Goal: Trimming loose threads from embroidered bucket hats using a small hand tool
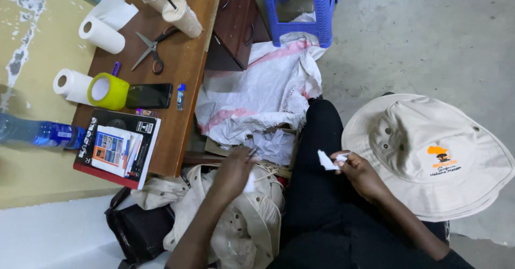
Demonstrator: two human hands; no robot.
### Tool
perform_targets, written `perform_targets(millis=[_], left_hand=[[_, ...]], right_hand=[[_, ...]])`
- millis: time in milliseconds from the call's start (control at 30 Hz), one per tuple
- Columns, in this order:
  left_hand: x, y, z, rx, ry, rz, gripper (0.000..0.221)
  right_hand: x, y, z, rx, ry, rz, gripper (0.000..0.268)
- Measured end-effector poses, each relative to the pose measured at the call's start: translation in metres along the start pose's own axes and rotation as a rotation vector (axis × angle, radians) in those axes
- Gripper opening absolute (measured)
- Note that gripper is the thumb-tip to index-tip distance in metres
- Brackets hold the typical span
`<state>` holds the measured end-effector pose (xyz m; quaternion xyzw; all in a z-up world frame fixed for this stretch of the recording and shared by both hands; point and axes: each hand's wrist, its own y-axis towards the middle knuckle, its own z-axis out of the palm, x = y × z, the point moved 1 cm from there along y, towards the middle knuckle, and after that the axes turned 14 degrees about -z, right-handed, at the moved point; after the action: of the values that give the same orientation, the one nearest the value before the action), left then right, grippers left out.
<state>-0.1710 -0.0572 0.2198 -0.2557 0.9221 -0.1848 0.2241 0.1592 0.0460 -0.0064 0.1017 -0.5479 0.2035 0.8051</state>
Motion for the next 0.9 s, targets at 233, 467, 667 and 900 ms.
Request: perform_targets(millis=[233, 467, 667, 900], left_hand=[[-0.074, 0.077, 0.202, 0.459, -0.699, 0.165, 0.056], [-0.038, 0.163, 0.199, 0.065, -0.579, -0.246, 0.055], [0.095, 0.274, 0.269, -0.086, -0.221, -0.548, 0.06], [0.106, 0.297, 0.268, -0.536, -0.499, -0.519, 0.034]], right_hand=[[0.002, -0.006, 0.011, 0.015, 0.04, -0.071, 0.03], [0.005, -0.029, -0.031, 0.073, -0.144, 0.158, 0.049], [0.045, -0.041, -0.015, 0.235, -0.512, 0.161, 0.035], [0.076, -0.061, -0.059, 0.533, -1.057, -0.006, 0.025]])
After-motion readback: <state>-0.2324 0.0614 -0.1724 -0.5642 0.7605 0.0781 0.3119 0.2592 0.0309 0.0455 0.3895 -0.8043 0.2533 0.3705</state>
